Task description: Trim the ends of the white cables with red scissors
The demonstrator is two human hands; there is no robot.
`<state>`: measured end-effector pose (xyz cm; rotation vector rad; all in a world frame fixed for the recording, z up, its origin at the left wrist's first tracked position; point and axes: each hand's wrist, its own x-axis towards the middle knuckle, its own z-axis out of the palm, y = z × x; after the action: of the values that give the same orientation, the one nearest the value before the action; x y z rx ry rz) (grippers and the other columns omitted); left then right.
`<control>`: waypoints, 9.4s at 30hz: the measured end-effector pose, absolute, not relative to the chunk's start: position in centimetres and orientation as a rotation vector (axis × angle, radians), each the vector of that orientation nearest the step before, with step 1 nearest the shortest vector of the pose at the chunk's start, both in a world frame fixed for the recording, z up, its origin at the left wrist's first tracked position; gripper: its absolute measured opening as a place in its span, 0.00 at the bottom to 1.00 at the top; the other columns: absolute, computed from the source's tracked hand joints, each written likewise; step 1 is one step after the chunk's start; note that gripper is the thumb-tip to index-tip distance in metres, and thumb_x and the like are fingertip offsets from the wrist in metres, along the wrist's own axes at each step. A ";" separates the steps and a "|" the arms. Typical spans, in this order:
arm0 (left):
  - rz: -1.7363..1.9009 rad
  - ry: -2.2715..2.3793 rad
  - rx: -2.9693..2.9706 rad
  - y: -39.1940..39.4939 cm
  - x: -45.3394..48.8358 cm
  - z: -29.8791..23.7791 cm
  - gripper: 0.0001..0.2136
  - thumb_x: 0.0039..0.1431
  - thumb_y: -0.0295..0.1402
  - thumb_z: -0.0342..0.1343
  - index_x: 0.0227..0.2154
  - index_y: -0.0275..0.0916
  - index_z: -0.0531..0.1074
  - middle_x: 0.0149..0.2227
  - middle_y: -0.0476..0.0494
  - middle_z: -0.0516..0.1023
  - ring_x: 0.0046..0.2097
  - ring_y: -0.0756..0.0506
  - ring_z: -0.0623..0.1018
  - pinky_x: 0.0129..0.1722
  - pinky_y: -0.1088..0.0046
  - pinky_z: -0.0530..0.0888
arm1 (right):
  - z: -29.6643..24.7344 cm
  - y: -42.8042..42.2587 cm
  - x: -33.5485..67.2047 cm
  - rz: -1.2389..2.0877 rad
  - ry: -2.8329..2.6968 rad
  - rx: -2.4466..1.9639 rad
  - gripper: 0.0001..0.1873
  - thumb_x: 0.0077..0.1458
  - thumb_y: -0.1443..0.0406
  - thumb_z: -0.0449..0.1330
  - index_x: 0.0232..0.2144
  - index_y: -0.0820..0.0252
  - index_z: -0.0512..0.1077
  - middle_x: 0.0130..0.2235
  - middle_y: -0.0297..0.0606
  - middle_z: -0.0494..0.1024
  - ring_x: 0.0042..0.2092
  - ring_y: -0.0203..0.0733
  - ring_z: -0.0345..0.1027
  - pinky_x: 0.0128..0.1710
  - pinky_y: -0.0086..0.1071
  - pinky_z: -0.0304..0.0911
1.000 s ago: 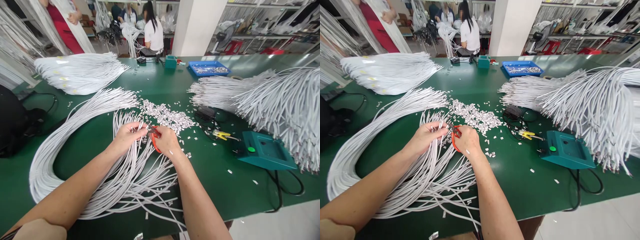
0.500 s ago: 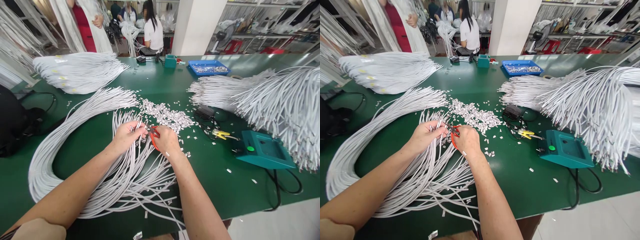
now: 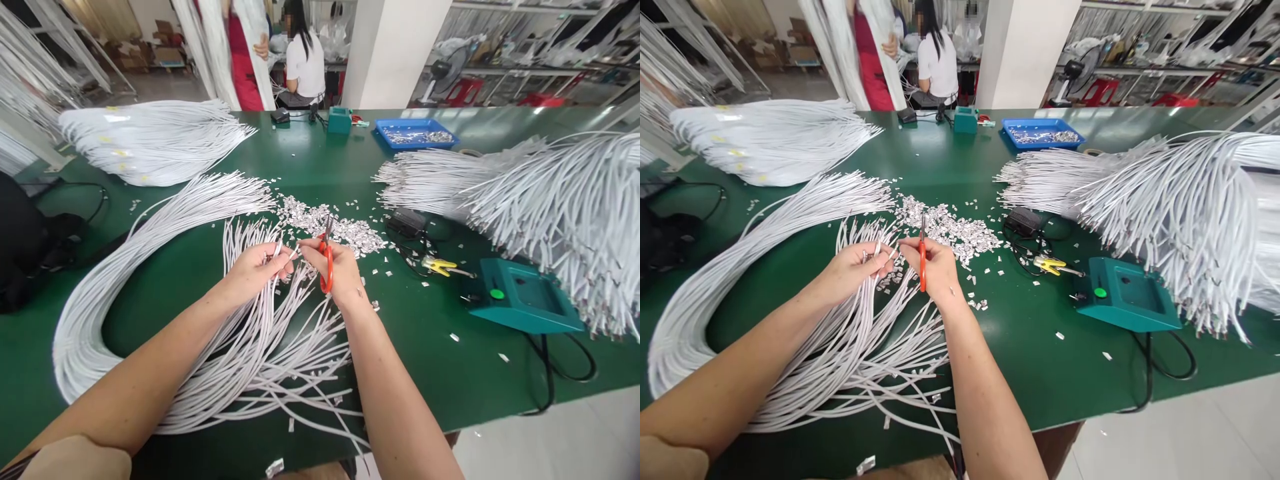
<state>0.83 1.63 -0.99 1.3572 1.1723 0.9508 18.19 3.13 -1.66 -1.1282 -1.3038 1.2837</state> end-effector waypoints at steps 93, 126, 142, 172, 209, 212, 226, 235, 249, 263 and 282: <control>1.098 1.460 1.563 1.8 0.9 -2.0 0.05 0.52 0.34 0.60 0.32 0.39 0.77 0.29 0.50 0.78 0.32 0.48 0.76 0.37 0.71 0.71 | -1.8 2.5 17.8 0.413 -2.200 -1.723 0.12 0.58 0.61 0.55 0.26 0.59 0.73 0.33 0.39 0.77 0.36 0.41 0.69 0.31 0.31 0.54; 0.999 1.437 1.522 1.5 1.3 -1.1 0.09 0.49 0.37 0.63 0.32 0.38 0.77 0.28 0.48 0.79 0.33 0.44 0.78 0.40 0.66 0.72 | -1.7 2.7 16.7 1.407 -1.117 -1.092 0.08 0.45 0.60 0.63 0.24 0.59 0.77 0.28 0.33 0.75 0.29 0.34 0.62 0.35 0.31 0.60; 1.108 1.522 1.511 1.2 1.4 -1.2 0.07 0.48 0.36 0.63 0.27 0.40 0.71 0.27 0.51 0.73 0.31 0.48 0.72 0.34 0.71 0.68 | -1.8 2.2 16.0 1.347 -1.044 -1.232 0.11 0.43 0.58 0.66 0.25 0.60 0.76 0.22 0.28 0.69 0.24 0.32 0.56 0.29 0.30 0.57; 0.763 1.186 1.257 1.4 -1.0 -0.6 0.09 0.50 0.33 0.63 0.33 0.39 0.70 0.36 0.47 0.77 0.39 0.45 0.79 0.43 0.67 0.73 | -1.9 2.5 16.1 1.321 -1.300 -1.213 0.10 0.42 0.59 0.67 0.23 0.60 0.76 0.24 0.30 0.73 0.28 0.34 0.62 0.31 0.30 0.58; 1.023 1.359 1.241 1.5 -0.4 -1.7 0.16 0.43 0.30 0.66 0.25 0.40 0.60 0.29 0.53 0.75 0.33 0.50 0.72 0.35 0.72 0.69 | -1.6 1.5 16.2 0.604 -2.220 -1.818 0.13 0.55 0.60 0.52 0.23 0.58 0.69 0.30 0.40 0.76 0.33 0.41 0.69 0.31 0.31 0.55; 1.025 1.374 1.228 1.4 -0.3 -1.5 0.15 0.43 0.31 0.66 0.25 0.40 0.62 0.29 0.52 0.76 0.32 0.50 0.73 0.32 0.73 0.68 | -1.7 1.5 15.9 0.595 -2.247 -1.853 0.14 0.57 0.60 0.51 0.26 0.59 0.72 0.33 0.43 0.78 0.36 0.43 0.71 0.32 0.32 0.57; 0.985 1.209 1.113 1.3 -0.2 -1.3 0.17 0.46 0.36 0.66 0.26 0.40 0.60 0.28 0.52 0.74 0.33 0.47 0.78 0.32 0.72 0.69 | -2.0 2.7 17.3 1.368 -1.438 -1.172 0.12 0.51 0.59 0.61 0.34 0.59 0.78 0.33 0.33 0.78 0.35 0.37 0.68 0.40 0.32 0.61; 1.011 1.251 1.162 1.1 -0.1 -1.1 0.15 0.45 0.32 0.66 0.27 0.40 0.61 0.30 0.53 0.75 0.29 0.51 0.72 0.31 0.73 0.67 | -2.3 2.2 16.1 1.318 -1.306 -1.172 0.07 0.46 0.62 0.63 0.23 0.60 0.74 0.26 0.29 0.69 0.28 0.32 0.59 0.33 0.30 0.58; 0.873 1.213 1.172 1.4 -0.9 -1.3 0.15 0.45 0.31 0.68 0.35 0.39 0.69 0.33 0.50 0.78 0.29 0.51 0.75 0.34 0.70 0.73 | -2.4 2.5 16.2 1.367 -1.303 -1.220 0.15 0.44 0.54 0.64 0.24 0.60 0.73 0.25 0.30 0.70 0.29 0.34 0.60 0.34 0.31 0.58; 0.665 1.052 0.960 1.1 -2.4 -0.1 0.27 0.52 0.27 0.63 0.55 0.41 0.66 0.43 0.38 0.79 0.45 0.39 0.81 0.41 0.59 0.81 | -2.1 2.0 16.0 1.016 -1.540 -1.272 0.09 0.52 0.60 0.58 0.29 0.60 0.75 0.31 0.34 0.74 0.32 0.35 0.65 0.35 0.30 0.60; 0.824 1.157 1.161 1.1 -1.5 -1.0 0.14 0.49 0.35 0.66 0.25 0.39 0.63 0.25 0.51 0.77 0.35 0.46 0.80 0.37 0.70 0.71 | -2.4 1.9 15.0 1.608 -1.048 -1.193 0.12 0.44 0.60 0.61 0.16 0.59 0.67 0.20 0.29 0.67 0.23 0.32 0.57 0.25 0.29 0.53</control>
<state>-1.47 1.12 -1.01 1.1610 1.1568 0.8244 15.00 1.94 -2.40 -1.1932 -1.0482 1.6078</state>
